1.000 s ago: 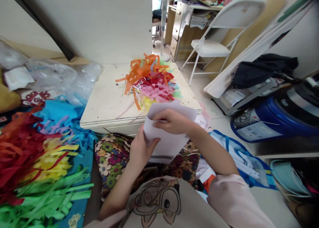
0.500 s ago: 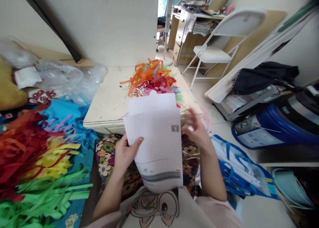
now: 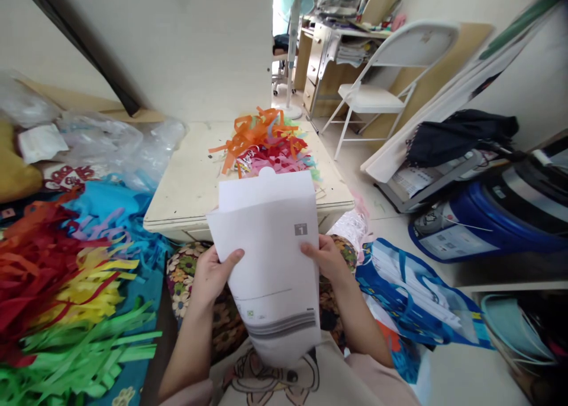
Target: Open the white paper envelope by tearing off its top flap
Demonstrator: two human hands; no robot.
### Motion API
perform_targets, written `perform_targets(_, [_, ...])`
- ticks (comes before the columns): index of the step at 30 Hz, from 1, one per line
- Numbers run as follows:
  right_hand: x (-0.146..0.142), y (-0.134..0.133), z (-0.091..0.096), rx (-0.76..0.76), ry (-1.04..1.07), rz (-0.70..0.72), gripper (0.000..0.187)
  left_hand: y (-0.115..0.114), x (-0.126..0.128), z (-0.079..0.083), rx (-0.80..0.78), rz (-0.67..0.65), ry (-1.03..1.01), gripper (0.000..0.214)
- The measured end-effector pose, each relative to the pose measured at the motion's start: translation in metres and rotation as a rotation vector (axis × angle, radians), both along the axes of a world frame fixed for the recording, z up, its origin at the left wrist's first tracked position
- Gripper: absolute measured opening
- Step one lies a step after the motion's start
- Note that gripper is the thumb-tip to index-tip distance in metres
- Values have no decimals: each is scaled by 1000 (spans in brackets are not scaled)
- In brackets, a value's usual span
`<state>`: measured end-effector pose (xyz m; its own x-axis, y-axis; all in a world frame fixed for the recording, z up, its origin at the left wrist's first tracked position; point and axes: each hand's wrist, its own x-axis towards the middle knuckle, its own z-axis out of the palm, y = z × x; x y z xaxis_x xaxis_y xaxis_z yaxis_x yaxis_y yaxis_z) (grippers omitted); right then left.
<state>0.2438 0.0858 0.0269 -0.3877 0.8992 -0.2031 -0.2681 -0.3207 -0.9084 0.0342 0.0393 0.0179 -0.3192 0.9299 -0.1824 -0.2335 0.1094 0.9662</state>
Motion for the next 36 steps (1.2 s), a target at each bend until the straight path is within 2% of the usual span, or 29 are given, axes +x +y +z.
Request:
perform_targets(4, [-4, 2, -1, -58, -41, -127, 23, 3, 0, -2, -85, -57, -30, 36])
perform_targets(7, [-2, 8, 0, -55, -35, -230, 23, -4, 5, -3, -150, -259, 18, 34])
perform_targets(10, [5, 12, 1, 0, -43, -208, 22, -14, 5, -4, -160, -418, 40, 31])
perform_targets(12, [10, 11, -1, 61, -37, -98, 26, -18, 0, -3, -163, -392, 59, 31])
perform_targets(14, [14, 5, -4, 96, -15, 95, 35, -19, -7, -2, -168, -305, 82, 34])
perform_targets(16, [16, -3, -9, 87, 6, 279, 40, -18, -14, -1, -180, -215, 93, 36])
perform_targets(17, [16, -8, -12, 74, 4, 316, 38, -17, -16, 0, -186, -191, 93, 36])
perform_targets(19, [15, -13, -17, 62, -25, 252, 30, -16, -18, 2, -195, -217, 95, 34])
perform_targets(22, [15, -12, -22, 93, -62, -13, 25, -17, -18, 3, -197, -420, 121, 30])
perform_targets(24, [16, -9, -21, 113, -67, -105, 27, -19, -18, 2, -195, -543, 130, 29])
perform_targets(26, [19, -9, -20, 120, -60, -66, 31, -21, -18, -1, -207, -560, 101, 32])
perform_targets(28, [20, -13, -19, 111, -49, 58, 37, -22, -17, -4, -215, -490, 58, 38])
perform_targets(30, [18, -21, -21, 113, -72, 120, 35, -23, -15, -9, -208, -429, 45, 42])
perform_targets(34, [15, -36, -31, 179, -175, 15, 24, -28, -14, -18, -159, -461, 123, 38])
perform_targets(36, [17, -41, -36, 210, -188, 67, 27, -31, -17, -21, -129, -539, 170, 33])
